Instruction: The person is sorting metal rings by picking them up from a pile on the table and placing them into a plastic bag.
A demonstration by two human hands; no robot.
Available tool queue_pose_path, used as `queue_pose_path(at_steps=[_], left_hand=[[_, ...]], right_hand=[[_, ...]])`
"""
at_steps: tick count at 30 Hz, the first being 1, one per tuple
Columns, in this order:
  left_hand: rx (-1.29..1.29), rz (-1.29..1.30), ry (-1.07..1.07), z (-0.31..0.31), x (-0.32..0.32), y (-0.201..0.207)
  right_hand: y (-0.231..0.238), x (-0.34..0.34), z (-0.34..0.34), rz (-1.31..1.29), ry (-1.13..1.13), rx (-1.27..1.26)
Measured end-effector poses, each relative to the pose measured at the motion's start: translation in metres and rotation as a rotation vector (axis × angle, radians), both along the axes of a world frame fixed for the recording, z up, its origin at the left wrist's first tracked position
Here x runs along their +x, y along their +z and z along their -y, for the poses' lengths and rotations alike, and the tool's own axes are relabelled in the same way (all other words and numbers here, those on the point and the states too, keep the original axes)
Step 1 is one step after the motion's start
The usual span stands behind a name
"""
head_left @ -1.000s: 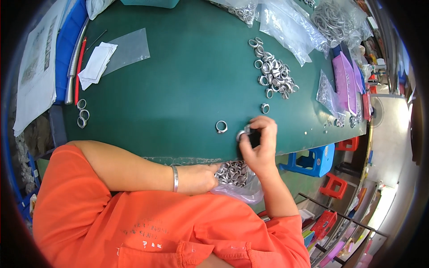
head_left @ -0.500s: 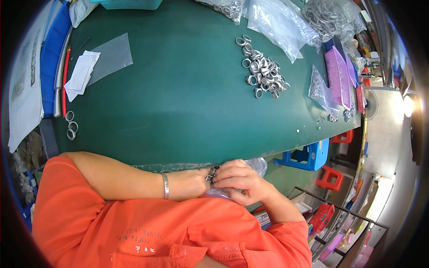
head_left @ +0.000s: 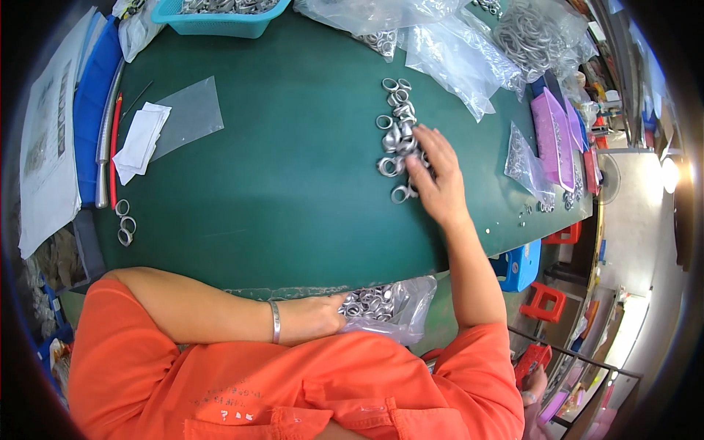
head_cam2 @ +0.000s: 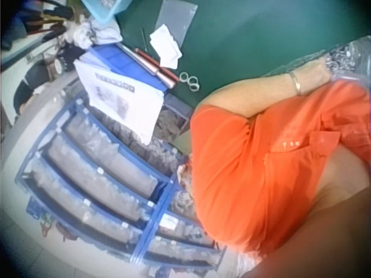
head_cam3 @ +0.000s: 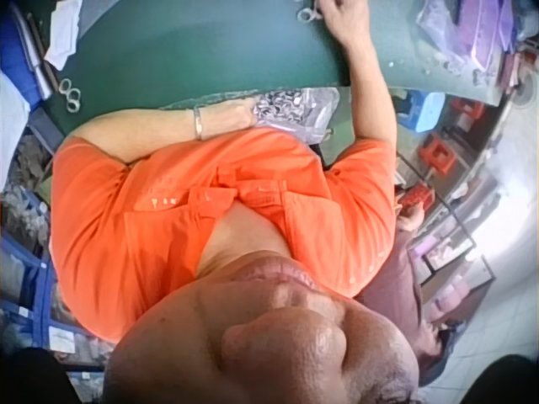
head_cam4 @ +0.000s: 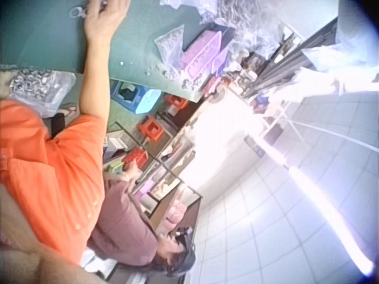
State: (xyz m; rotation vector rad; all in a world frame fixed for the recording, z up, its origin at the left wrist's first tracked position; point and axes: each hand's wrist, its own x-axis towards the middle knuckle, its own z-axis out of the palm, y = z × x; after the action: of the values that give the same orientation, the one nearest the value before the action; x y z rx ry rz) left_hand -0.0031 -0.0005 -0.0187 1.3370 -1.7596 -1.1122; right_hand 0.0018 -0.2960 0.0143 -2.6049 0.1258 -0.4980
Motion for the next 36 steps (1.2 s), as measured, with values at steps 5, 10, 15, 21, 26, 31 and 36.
queue_pose_path(at_steps=[5,10,15,21,26,31,36], left_hand=[[0.028,-0.002,-0.017,0.002,0.005,0.007],[-0.029,0.029,0.017,0.003,0.003,0.002],[0.087,0.063,0.006,0.004,0.006,0.012],[0.054,0.069,0.033,0.002,0.007,0.014],[0.053,0.114,0.012,0.003,0.007,0.015],[-0.041,0.164,0.036,0.001,0.009,0.017],[0.041,0.189,-0.016,0.003,0.01,0.021]], right_hand=[[0.018,-0.043,-0.049,-0.189,0.139,0.172],[0.018,-0.082,-0.068,-0.121,0.124,0.541],[0.023,-0.114,-0.047,0.116,-0.393,0.67],[0.032,-0.136,-0.077,-0.123,-0.118,0.352],[0.017,-0.129,-0.077,-0.081,-0.066,0.151],[0.016,-0.131,-0.07,-0.051,-0.094,0.095],[0.041,-0.154,-0.074,-0.068,0.03,0.395]])
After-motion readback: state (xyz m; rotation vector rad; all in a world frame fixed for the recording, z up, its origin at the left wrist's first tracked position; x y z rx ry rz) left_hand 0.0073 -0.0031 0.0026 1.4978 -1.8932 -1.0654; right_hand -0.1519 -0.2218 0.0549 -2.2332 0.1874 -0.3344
